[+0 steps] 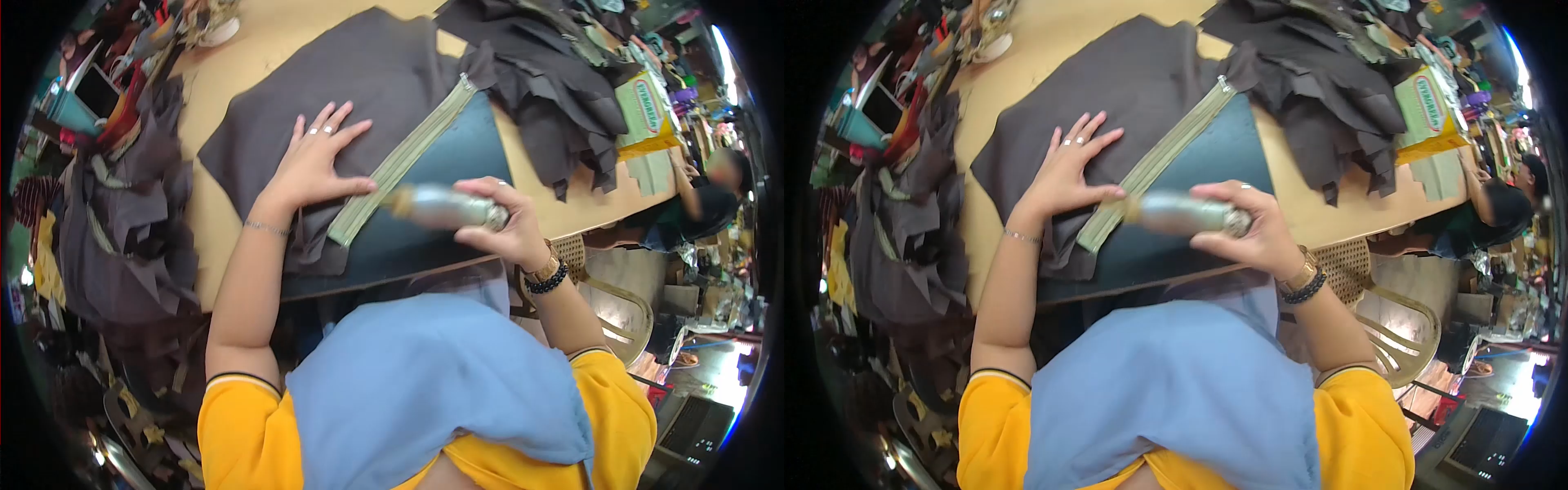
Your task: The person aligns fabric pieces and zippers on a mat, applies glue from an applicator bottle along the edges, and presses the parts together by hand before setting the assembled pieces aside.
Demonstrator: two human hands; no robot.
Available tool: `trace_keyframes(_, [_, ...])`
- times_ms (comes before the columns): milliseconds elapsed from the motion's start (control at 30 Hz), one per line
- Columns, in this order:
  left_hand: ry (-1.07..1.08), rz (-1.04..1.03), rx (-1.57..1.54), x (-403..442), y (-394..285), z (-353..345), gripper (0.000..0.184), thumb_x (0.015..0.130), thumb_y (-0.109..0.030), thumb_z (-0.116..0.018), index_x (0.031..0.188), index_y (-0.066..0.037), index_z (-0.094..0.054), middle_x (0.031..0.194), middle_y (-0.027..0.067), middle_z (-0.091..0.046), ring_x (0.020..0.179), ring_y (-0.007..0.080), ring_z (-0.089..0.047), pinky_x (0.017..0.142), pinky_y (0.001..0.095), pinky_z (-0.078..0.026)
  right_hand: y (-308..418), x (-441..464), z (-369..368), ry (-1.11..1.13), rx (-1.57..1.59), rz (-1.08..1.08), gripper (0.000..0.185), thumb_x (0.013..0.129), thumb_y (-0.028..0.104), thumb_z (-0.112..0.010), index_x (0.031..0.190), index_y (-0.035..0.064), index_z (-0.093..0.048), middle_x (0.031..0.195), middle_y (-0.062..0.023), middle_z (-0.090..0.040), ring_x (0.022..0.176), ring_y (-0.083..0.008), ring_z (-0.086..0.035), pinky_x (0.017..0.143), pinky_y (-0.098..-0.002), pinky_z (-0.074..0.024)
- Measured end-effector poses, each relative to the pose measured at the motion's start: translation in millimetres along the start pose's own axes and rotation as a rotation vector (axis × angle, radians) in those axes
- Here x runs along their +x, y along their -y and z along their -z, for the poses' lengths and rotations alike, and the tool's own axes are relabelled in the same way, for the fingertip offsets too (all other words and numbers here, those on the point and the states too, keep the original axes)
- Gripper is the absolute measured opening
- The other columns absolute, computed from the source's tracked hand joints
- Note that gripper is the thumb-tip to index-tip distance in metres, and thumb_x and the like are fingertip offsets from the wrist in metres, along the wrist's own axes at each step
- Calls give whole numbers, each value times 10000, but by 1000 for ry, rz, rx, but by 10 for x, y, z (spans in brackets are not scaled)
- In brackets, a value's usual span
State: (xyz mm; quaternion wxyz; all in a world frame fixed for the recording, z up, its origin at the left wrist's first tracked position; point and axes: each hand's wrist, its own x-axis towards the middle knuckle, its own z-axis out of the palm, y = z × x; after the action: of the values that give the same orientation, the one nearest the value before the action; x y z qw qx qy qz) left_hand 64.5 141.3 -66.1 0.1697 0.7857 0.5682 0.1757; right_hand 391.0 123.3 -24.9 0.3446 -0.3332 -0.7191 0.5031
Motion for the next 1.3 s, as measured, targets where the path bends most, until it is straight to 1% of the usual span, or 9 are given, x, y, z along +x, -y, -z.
trace_keyframes(100, [10,12,-10,0,-9,10,969,655,-639,-800,1470,-198,-514,1613,158,-323,1522,360,-209,1209,621,-97,-288,-99,426,-444,74,-198,481,840,130,-815,1250,-55,-645,1163,-86,-693,1037,-101,-615,902,-280,-512])
trace_keyframes(133, [14,12,-18,-5,-10,18,975,655,-643,-799,1470,-190,-514,1612,164,-321,1523,362,-206,1208,623,-94,-379,-113,565,-555,-161,-110,494,849,172,-807,1264,-42,-645,1142,-114,-714,1032,-145,-647,913,-305,-516])
trace_keyframes(300, [17,6,-27,-17,-9,31,977,648,-680,-782,1450,-177,-540,1607,179,-323,1516,383,-214,1209,623,-97,-640,-412,916,-552,-808,-226,484,836,184,-803,1249,-26,-659,1153,-142,-710,1063,-263,-660,943,-354,-503])
trace_keyframes(400, [22,14,-31,-24,-52,63,971,649,-682,-783,1445,-180,-547,1605,174,-330,1514,385,-222,1208,630,-102,-422,-271,881,-616,-873,145,451,829,184,-801,1212,-18,-679,1171,-155,-680,1127,-285,-618,982,-362,-477])
trace_keyframes(467, [20,22,-31,-36,-68,71,970,646,-693,-780,1441,-187,-552,1607,169,-330,1517,373,-222,1207,632,-100,377,-138,685,-627,-446,249,383,844,150,-767,1180,-14,-680,1216,-170,-640,1183,-306,-576,1019,-383,-452])
trace_keyframes(500, [22,21,-23,-27,-65,64,967,646,-698,-777,1440,-192,-554,1608,167,-330,1518,367,-223,1207,632,-100,748,-179,631,-547,-410,556,340,845,18,-657,1184,-12,-635,1131,-140,-663,1071,-237,-597,971,-345,-458])
trace_keyframes(633, [12,27,5,-2,-50,12,909,691,-691,-751,1436,-207,-558,1604,152,-344,1517,354,-234,1208,627,-113,1892,-315,373,-209,101,1377,284,872,110,-682,1154,74,-676,1140,-47,-686,1101,-167,-606,996,-324,-453])
trace_keyframes(800, [-23,31,3,-40,-61,18,819,760,-668,-716,1421,-209,-568,1599,136,-361,1512,351,-249,1206,627,-129,2281,-332,122,-100,409,1724,215,906,226,-713,1116,181,-726,1151,71,-715,1140,-79,-618,1026,-299,-447])
trace_keyframes(1300, [-23,61,1,-26,-111,31,787,794,-623,-724,1422,-177,-563,1597,138,-360,1514,331,-253,1217,607,-125,2315,-320,236,78,484,1524,199,831,116,-775,1021,127,-718,1043,4,-704,1000,-138,-637,891,-306,-489])
